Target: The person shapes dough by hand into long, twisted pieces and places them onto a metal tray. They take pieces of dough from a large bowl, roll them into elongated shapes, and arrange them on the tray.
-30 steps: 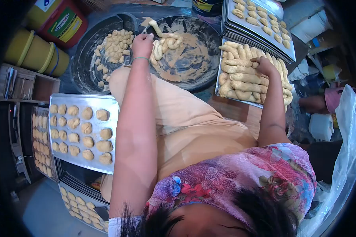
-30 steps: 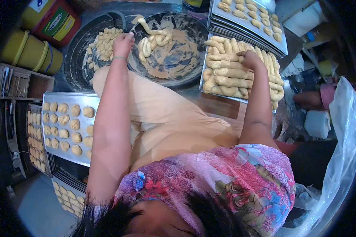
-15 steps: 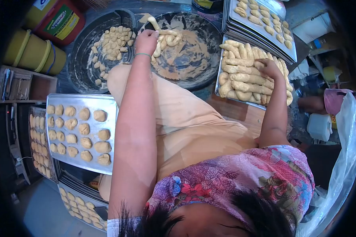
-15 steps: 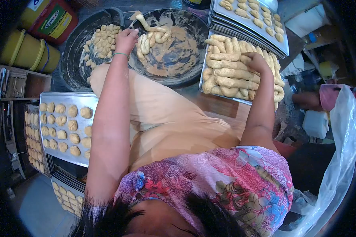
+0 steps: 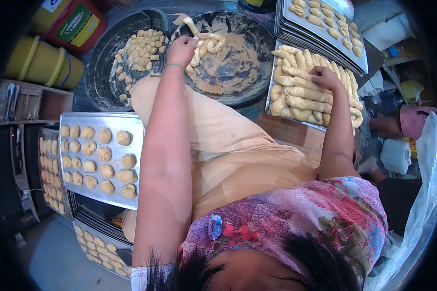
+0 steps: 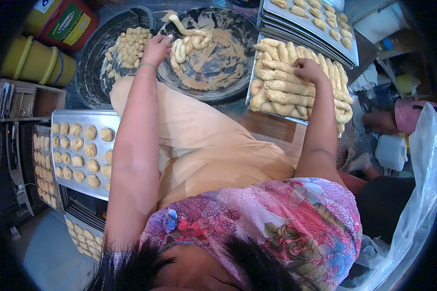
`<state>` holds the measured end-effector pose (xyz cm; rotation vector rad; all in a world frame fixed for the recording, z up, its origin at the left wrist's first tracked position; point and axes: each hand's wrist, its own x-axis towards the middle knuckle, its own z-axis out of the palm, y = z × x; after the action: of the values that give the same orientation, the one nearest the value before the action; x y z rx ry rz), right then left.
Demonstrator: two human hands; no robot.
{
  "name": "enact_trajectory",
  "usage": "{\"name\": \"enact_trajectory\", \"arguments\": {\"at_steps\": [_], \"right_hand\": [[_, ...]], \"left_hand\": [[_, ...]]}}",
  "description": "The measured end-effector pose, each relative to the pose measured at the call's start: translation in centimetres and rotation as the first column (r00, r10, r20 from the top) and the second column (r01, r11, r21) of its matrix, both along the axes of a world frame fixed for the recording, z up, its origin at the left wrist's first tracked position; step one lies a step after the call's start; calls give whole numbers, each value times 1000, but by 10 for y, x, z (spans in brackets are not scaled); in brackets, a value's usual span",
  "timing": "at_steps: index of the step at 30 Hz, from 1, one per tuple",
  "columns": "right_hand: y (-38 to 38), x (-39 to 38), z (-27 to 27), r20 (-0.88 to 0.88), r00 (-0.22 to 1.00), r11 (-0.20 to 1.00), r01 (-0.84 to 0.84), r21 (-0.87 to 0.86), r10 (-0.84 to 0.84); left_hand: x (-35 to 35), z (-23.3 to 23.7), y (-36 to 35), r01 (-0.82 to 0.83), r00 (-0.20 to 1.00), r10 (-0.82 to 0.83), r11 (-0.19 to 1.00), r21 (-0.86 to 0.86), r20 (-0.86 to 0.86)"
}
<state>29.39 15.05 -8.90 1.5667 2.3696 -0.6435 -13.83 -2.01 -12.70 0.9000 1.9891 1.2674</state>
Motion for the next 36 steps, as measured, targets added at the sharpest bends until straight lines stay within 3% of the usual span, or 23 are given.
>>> {"name": "enact_trajectory", "arguments": {"at_steps": [5, 8, 11, 12, 15, 19, 23, 26, 29, 32, 36], "right_hand": [[-2, -12, 1, 141, 990, 989, -17, 148, -4], [-6, -7, -2, -105, 988, 958, -81, 276, 114], [-22, -23, 19, -402, 885, 972, -209, 109, 236], [-20, -27, 15, -363, 913, 976, -216, -41, 187], [-23, -31, -7, -426, 891, 970, -220, -105, 156], [-31, -35, -19, -427, 888, 978, -206, -32, 173], [-32, -43, -17, -306, 929, 975, -222, -7, 210], [-32, -43, -15, -426, 904, 986, -101, -134, 35], [-33, -51, -9, -632, 775, 991, -78, -111, -10], [-40, -66, 2, -652, 758, 965, -188, -182, 25], [-58, -85, -1, -589, 780, 848, -445, -287, 210]], "left_hand": [[-4, -5, -2, 0, 1000, 0, 1000, 6, -14], [-4, -3, -3, -5, 1000, 5, 1000, -2, -5], [1, 2, -4, -7, 1000, 7, 1000, -20, -5], [2, 4, -3, -6, 1000, 6, 1000, -25, -9], [0, -4, 1, -11, 998, 10, 1000, -29, -58], [-4, -9, 1, 7, 997, -9, 1000, -14, -80], [0, -1, -4, 7, 999, -9, 1000, -28, -43], [-4, -8, 1, 5, 997, -6, 1000, -20, -80], [-4, -9, 3, 18, 998, -20, 999, -31, -56], [-4, -16, 6, 47, 992, -50, 999, -23, -115], [-8, -25, 9, 21, 977, -28, 999, -38, -210]]}}
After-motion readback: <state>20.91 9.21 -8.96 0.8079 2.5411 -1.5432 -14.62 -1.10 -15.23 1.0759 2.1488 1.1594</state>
